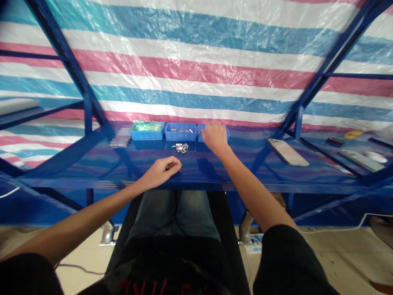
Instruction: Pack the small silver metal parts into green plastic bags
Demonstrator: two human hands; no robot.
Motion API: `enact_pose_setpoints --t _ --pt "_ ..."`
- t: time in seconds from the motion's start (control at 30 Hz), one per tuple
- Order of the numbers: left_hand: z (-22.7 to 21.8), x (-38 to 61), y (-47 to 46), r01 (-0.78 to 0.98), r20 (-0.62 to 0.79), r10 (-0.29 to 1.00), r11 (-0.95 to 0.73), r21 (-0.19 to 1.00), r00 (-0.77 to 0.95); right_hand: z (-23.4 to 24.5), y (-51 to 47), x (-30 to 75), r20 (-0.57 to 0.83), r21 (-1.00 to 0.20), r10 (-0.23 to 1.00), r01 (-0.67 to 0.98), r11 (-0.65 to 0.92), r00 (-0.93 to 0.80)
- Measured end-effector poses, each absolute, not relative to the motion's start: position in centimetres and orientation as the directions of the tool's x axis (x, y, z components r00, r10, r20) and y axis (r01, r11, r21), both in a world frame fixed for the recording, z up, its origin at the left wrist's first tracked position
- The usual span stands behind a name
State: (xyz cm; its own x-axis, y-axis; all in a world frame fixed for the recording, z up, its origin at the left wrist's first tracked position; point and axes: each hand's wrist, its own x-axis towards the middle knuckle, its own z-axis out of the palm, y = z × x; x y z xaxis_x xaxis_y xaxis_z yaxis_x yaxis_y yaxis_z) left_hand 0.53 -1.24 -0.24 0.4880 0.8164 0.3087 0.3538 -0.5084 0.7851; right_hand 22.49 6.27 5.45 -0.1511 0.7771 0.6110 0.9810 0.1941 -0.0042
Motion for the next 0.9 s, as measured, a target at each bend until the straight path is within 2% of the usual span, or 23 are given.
enact_pose_setpoints --t 0.1,0.17,0.3,0.5,0.6,0.7,0.77,0.83,0.9 --pt "-0.2 0.5 -1.3 0.352 0.32 0.8 -0.532 0.77 0.508 2.6 5.8 21.0 0.447 0.094 0.761 0.871 0.482 -0.469" --pt "-0.1 0.5 -1.3 0.354 0.332 0.789 -0.55 0.757 0.516 1.0 5.7 20.0 0.385 0.055 0.743 0.817 0.574 -0.548" --pt "0.0 0.6 -1.5 0.357 0.346 0.776 -0.571 0.739 0.527 -0.7 6.4 19.2 0.384 -0.058 0.801 0.853 0.518 -0.46" --pt "0.1 0.6 -1.6 0.373 0.342 0.773 -0.579 0.725 0.534 -0.9 6.9 19.1 0.416 -0.14 0.836 0.884 0.447 -0.357" --pt "-0.1 0.6 -1.5 0.36 0.344 0.775 -0.573 0.736 0.53 -0.9 6.3 19.3 0.488 -0.221 0.817 0.862 0.456 -0.308" --pt "-0.4 0.5 -1.3 0.35 0.366 0.821 -0.531 0.772 0.439 -0.8 4.3 19.2 0.562 -0.381 0.779 0.748 0.543 -0.278" --pt "-0.7 0.5 -1.0 0.352 0.415 0.838 -0.53 0.771 0.354 -0.7 2.4 19.0 0.556 -0.489 0.772 0.63 0.603 -0.308" --pt "-1.0 0.5 -0.8 0.372 0.481 0.811 -0.581 0.723 0.332 -0.7 0.5 18.8 0.538 -0.57 0.772 0.529 0.629 -0.339" --pt "-1.1 0.6 -0.8 0.402 0.525 0.759 -0.65 0.645 0.386 -0.7 -0.7 18.5 0.507 -0.639 0.774 0.438 0.632 -0.379"
